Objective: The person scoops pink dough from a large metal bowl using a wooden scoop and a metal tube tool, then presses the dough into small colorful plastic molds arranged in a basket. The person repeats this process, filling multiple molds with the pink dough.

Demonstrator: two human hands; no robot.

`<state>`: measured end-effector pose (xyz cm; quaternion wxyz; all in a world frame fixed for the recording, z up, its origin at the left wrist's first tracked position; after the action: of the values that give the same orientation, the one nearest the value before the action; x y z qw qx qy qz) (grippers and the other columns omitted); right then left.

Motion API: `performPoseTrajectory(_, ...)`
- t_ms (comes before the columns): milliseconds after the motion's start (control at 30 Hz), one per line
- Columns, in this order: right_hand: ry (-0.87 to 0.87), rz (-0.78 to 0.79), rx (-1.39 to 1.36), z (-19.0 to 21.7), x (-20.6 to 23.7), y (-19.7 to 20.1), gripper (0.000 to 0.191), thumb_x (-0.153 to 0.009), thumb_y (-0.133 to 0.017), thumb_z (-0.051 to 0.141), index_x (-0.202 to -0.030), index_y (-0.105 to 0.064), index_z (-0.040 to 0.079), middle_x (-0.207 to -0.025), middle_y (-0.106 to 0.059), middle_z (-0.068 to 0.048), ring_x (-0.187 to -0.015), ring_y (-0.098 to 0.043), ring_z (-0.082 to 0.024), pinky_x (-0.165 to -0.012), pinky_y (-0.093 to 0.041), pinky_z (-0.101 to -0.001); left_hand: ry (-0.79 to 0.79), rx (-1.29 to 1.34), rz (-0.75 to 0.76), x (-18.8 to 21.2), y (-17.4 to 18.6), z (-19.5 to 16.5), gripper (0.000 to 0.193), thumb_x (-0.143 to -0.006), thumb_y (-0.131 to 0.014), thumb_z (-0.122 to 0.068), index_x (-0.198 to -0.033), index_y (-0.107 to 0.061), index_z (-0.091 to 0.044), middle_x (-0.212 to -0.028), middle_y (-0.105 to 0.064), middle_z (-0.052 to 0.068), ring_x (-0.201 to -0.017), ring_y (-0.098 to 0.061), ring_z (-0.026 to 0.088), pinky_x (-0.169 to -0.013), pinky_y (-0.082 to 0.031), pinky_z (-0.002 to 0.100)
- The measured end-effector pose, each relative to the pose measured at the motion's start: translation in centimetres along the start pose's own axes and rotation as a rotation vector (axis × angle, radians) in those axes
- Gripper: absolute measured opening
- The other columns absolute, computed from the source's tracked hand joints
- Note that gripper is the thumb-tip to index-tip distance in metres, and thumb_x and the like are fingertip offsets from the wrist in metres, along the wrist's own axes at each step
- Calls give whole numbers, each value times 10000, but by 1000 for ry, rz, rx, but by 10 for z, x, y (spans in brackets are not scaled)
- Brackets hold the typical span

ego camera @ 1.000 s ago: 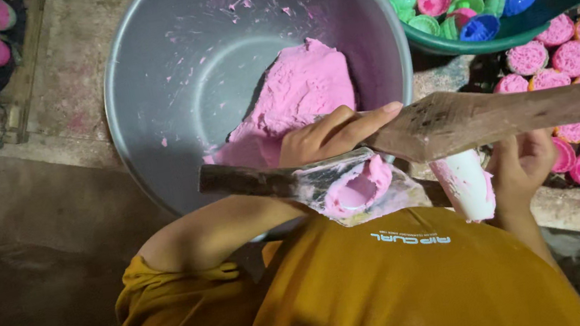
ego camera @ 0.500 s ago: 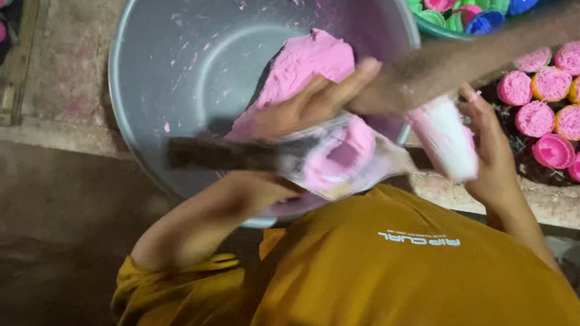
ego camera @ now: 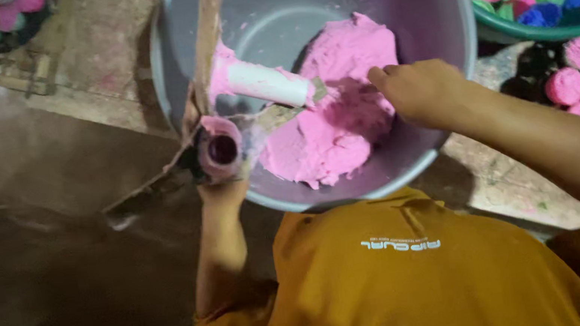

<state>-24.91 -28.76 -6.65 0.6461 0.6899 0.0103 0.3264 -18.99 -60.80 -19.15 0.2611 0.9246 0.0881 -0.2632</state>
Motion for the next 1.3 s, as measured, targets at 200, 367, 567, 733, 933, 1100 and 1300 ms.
performPoseTrajectory(200, 68, 68, 77, 14, -5, 18, 241, -969, -532, 248, -1171, -646, 185, -963, -745, -128, -879, -732, -375, -738, -571, -516, -14, 14, -63, -24, 16, -57, 842, -911, -844, -248, -1562, -368, -9, -1594, -435, 208, -1475, -491, 381, -1246, -424, 459)
performPoseTrajectory(367, -19, 48, -266, 37, -100, -41, 294, -954, -646, 385, -1035, -752, 123, -913, -740, -163, -880, -731, -358, -780, -577, -480, -78, -141, -24, -60, 26, -103, 799, -896, -857, -300, -1494, -428, 10, -1579, -417, 240, -1438, -511, 390, -1204, -464, 469)
performPoseTrajectory(567, 383, 37, -26, 91, -77, -72, 212, -978, -546, 183, -1080, -689, 64, -922, -728, -132, -817, -741, -318, -672, -593, -446, -106, -60, -66, -70, 25, -113, 704, -944, -847, -303, -1488, -481, -47, -1593, -447, 237, -1430, -558, 372, -1168, -535, 456)
performPoseTrajectory(733, 577, 73, 158, 103, 2, -62, 513, -872, -530, 108, -1362, -512, -42, -904, -707, -178, -674, -738, -304, -558, -587, -430, -144, -78, -27, -68, 28, -114, 740, -914, -817, -342, -1488, -465, -34, -1573, -422, 264, -1446, -515, 429, -1174, -502, 492)
performPoseTrajectory(933, 447, -93, -10, 121, -60, -37, 417, -887, -532, 137, -1283, -549, 7, -909, -710, -164, -692, -742, -313, -565, -589, -447, -155, -70, -11, -67, 24, -116, 761, -917, -839, -333, -1509, -462, -39, -1574, -446, 239, -1451, -525, 419, -1164, -496, 460)
performPoseTrajectory(1100, 451, -21, 20, 111, -55, -58, 287, -924, -528, 168, -1185, -596, 69, -898, -719, -144, -736, -744, -328, -599, -587, -466, -105, -89, -61, -68, 27, -117, 769, -936, -851, -309, -1520, -456, 0, -1566, -458, 237, -1434, -554, 392, -1170, -541, 435)
performPoseTrajectory(1300, 426, -91, -51, 123, -60, -70, 228, -982, -514, 198, -1141, -626, 78, -918, -727, -136, -783, -744, -336, -642, -586, -476, -135, -155, -49, -71, 28, -118, 806, -921, -859, -358, -1498, -449, 25, -1566, -450, 228, -1419, -542, 405, -1187, -489, 482)
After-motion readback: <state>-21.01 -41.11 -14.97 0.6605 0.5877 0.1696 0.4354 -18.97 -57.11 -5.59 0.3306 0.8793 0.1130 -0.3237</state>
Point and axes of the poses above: each hand's wrist, its own x-axis away from the middle knuckle, its own y-axis out of the back of the hand, z = x × y, the point moved 8 cm from there along -x, towards the middle knuckle
